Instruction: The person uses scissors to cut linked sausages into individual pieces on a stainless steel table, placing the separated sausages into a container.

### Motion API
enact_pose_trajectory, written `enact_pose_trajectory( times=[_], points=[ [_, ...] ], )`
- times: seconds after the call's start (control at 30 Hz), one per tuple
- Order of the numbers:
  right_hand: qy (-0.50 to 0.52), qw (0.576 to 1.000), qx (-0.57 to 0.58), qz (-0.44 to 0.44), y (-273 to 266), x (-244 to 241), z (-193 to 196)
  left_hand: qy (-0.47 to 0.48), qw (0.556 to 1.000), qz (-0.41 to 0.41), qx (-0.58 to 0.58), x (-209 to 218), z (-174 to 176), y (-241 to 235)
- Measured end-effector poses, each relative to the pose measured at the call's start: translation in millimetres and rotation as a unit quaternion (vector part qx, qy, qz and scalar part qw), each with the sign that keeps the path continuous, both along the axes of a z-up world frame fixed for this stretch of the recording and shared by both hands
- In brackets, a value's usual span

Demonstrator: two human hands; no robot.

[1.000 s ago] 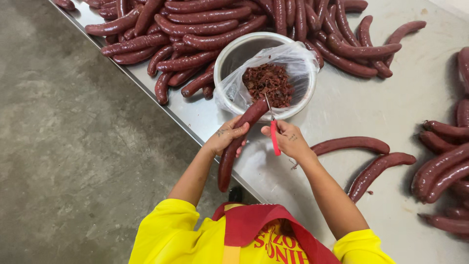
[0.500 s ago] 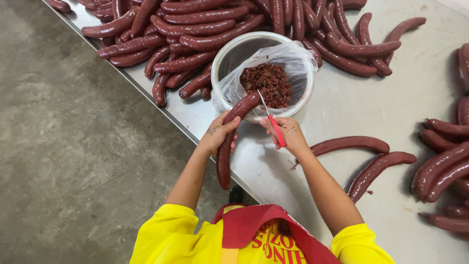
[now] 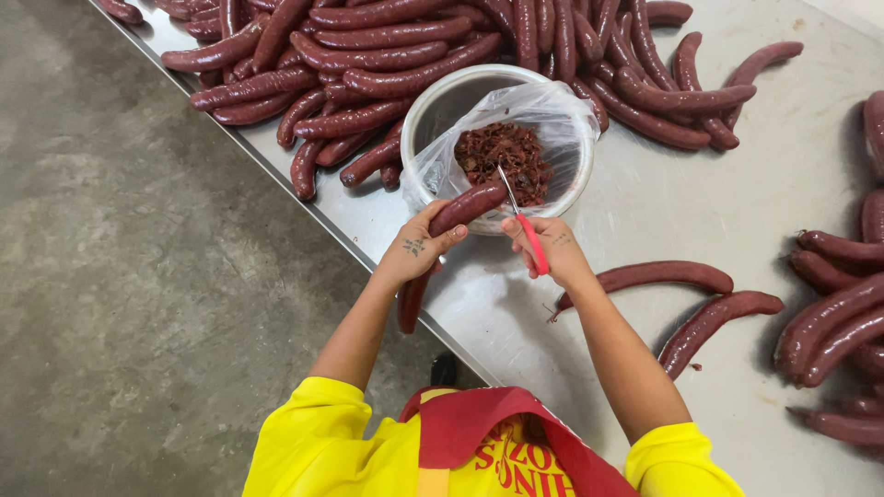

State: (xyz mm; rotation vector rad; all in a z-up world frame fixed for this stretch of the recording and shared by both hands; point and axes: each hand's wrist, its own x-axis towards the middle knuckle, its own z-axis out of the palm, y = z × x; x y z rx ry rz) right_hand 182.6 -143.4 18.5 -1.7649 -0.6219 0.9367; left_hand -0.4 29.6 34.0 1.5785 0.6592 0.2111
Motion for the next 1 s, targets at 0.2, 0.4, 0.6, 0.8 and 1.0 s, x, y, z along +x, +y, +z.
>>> enact_pose_trajectory(
  times=[0.2, 0.4, 0.6, 0.8, 1.0],
  points=[
    [0.046, 0.997, 0.001, -0.064, -3, 20, -7, -0.044, 0.987, 0.077, -0.131, -1, -9, 19],
    [0.349, 0.928, 0.125, -0.036, -30, 29, -22, -0.174, 0.938, 0.171, -0.244, 15, -3, 25],
    [0.526, 0.798, 0.292, 0.024, -132, 9, -44, -0.178, 0.939, 0.058, -0.288, 82, 10, -8],
    [0.334, 0.871, 0.350, -0.089, -287, -26, -21, -0.288, 0.886, -0.130, -0.341, 263, 36, -25],
    [0.218, 0.854, 0.416, -0.224, -400, -65, -23, -0.396, 0.915, -0.047, 0.068, 299, -7, -154]
  ],
)
